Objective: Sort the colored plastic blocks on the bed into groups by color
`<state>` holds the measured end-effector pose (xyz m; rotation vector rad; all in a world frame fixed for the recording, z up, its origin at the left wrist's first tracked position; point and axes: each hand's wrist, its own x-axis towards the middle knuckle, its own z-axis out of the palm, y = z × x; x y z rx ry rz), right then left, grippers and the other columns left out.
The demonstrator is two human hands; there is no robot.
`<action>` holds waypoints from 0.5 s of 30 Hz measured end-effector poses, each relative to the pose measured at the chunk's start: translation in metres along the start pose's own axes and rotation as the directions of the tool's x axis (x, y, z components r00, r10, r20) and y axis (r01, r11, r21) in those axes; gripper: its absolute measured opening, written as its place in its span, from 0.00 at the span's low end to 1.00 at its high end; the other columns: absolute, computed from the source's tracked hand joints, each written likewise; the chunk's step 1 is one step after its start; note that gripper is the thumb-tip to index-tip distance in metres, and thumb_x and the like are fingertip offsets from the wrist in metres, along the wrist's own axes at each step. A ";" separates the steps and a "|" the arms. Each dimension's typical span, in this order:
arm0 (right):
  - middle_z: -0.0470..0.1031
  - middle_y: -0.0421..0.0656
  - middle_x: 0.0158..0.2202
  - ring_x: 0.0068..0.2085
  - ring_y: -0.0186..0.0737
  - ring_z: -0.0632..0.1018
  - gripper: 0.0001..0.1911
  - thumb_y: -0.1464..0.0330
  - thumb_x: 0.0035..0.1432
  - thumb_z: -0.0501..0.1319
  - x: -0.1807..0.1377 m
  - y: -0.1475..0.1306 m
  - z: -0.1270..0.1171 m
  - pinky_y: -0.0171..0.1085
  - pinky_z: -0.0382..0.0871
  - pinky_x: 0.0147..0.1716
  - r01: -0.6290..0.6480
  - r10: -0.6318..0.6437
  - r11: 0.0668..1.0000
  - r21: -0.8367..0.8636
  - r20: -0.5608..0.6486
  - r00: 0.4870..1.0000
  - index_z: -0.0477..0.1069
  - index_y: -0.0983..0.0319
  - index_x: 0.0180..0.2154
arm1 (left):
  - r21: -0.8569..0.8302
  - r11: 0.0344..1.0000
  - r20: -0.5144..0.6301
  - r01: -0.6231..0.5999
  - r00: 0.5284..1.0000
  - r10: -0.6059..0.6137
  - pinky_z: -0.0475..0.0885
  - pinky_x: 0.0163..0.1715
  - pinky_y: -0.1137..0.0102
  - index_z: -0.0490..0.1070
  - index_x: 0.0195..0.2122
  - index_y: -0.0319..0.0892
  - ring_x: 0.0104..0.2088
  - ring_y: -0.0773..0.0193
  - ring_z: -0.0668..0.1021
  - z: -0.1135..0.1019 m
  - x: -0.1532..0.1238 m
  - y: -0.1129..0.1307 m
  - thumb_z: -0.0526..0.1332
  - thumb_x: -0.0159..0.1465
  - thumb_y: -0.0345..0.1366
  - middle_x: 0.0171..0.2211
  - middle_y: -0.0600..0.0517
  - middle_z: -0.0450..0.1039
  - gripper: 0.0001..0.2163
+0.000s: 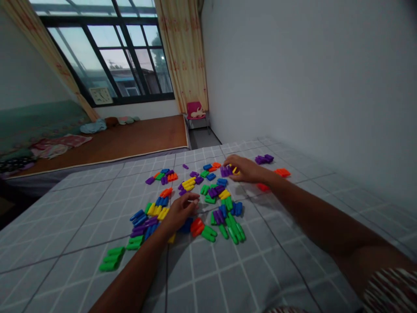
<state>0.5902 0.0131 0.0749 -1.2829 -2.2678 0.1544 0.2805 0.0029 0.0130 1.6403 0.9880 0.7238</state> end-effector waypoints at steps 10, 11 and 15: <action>0.79 0.45 0.45 0.45 0.48 0.77 0.19 0.66 0.45 0.64 -0.089 0.240 -0.092 0.39 0.70 0.41 -0.613 0.673 0.610 -0.503 -0.081 0.735 0.77 0.58 0.43 | 0.186 0.981 0.133 -0.054 0.991 0.029 0.69 0.33 0.70 0.74 0.41 0.38 0.33 0.61 0.76 -0.001 0.002 -0.005 0.60 0.58 0.47 0.33 0.49 0.76 0.18; 0.79 0.46 0.45 0.45 0.48 0.77 0.20 0.65 0.45 0.64 -0.094 0.248 -0.088 0.39 0.70 0.41 -0.606 0.684 0.608 -0.513 -0.050 0.728 0.77 0.58 0.43 | 0.197 0.979 0.141 -0.058 0.989 0.030 0.69 0.34 0.70 0.74 0.41 0.38 0.34 0.61 0.76 -0.001 0.002 -0.004 0.60 0.59 0.47 0.33 0.49 0.76 0.18; 0.76 0.49 0.50 0.46 0.48 0.77 0.23 0.64 0.48 0.61 -0.097 0.259 -0.068 0.39 0.70 0.41 -0.598 0.707 0.615 -0.514 0.022 0.707 0.75 0.61 0.48 | 0.191 0.981 0.156 -0.034 0.988 0.003 0.69 0.34 0.70 0.73 0.43 0.35 0.35 0.61 0.75 -0.002 0.001 -0.009 0.58 0.60 0.47 0.33 0.48 0.75 0.19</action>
